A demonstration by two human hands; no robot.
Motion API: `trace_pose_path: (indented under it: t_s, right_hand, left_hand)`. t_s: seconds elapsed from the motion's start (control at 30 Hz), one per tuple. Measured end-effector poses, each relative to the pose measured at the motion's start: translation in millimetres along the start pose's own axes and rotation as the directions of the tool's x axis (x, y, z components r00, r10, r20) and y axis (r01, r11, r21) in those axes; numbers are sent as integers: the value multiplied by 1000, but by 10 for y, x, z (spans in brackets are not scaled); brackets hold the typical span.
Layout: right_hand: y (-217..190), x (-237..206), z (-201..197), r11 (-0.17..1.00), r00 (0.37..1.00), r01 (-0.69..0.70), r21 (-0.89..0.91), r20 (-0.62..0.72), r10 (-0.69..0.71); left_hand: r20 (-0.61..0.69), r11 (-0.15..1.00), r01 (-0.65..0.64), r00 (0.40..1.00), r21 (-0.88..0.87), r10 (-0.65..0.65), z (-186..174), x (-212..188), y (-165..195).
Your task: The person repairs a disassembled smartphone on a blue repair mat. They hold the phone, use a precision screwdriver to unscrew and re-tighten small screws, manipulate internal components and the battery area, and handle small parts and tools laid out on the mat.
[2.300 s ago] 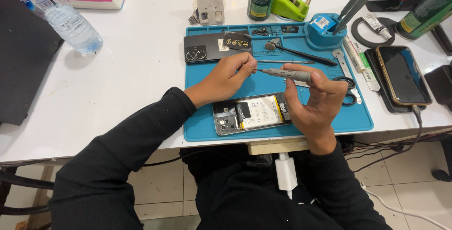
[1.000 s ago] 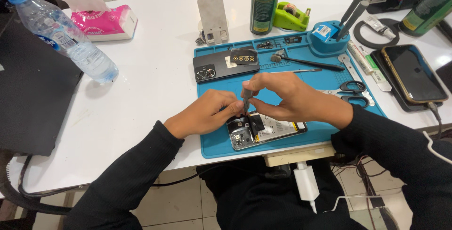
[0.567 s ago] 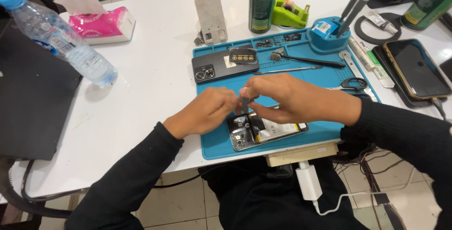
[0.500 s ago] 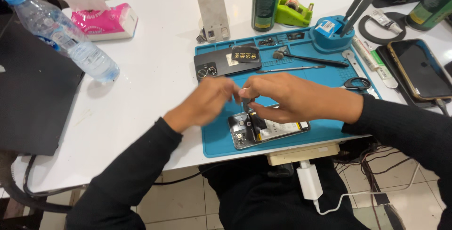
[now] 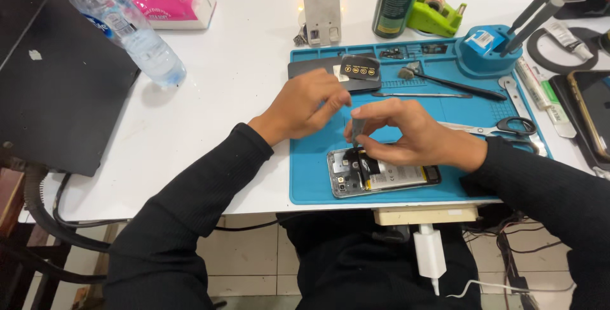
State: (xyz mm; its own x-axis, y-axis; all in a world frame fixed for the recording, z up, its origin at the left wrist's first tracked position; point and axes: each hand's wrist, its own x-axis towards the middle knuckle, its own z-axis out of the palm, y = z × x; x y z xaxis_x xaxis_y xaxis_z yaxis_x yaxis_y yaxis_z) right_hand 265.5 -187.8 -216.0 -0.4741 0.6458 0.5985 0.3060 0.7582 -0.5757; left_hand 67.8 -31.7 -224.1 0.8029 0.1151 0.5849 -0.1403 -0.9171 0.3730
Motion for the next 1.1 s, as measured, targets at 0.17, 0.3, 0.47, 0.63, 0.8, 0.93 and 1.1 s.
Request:
trace_pose_path:
  t_s: [0.17,0.3,0.47,0.63,0.8,0.93,1.1]
  right_hand:
    - [39,-104,-6,1000,1000,-20,11,-4,20]
    - [-11,-106,-14,999,1000,-29,19,-7,29]
    - [-9,-97,-11,998,998,-53,27,16,52]
    - [3,-99,-19,997,997,-71,12,24,70]
    - [-65,-40,-89,995,999,-8,-99,34,12]
    - [-136,-7,-201,1000,996,-14,6,93,14]
    - [-162,-23,-260,998,989,-64,30,139,59]
  left_hand:
    - [85,999,-17,996,44,13,85,4,6]
    - [124,997,22,992,68,-30,100,32,45]
    - [126,998,5,992,65,-13,103,25,30]
    - [142,997,29,989,68,-39,111,24,-5]
    - [140,998,18,990,63,-27,122,25,-10]
    - [146,997,7,989,71,-17,127,30,-10]
    - [149,996,38,988,75,-49,132,44,13]
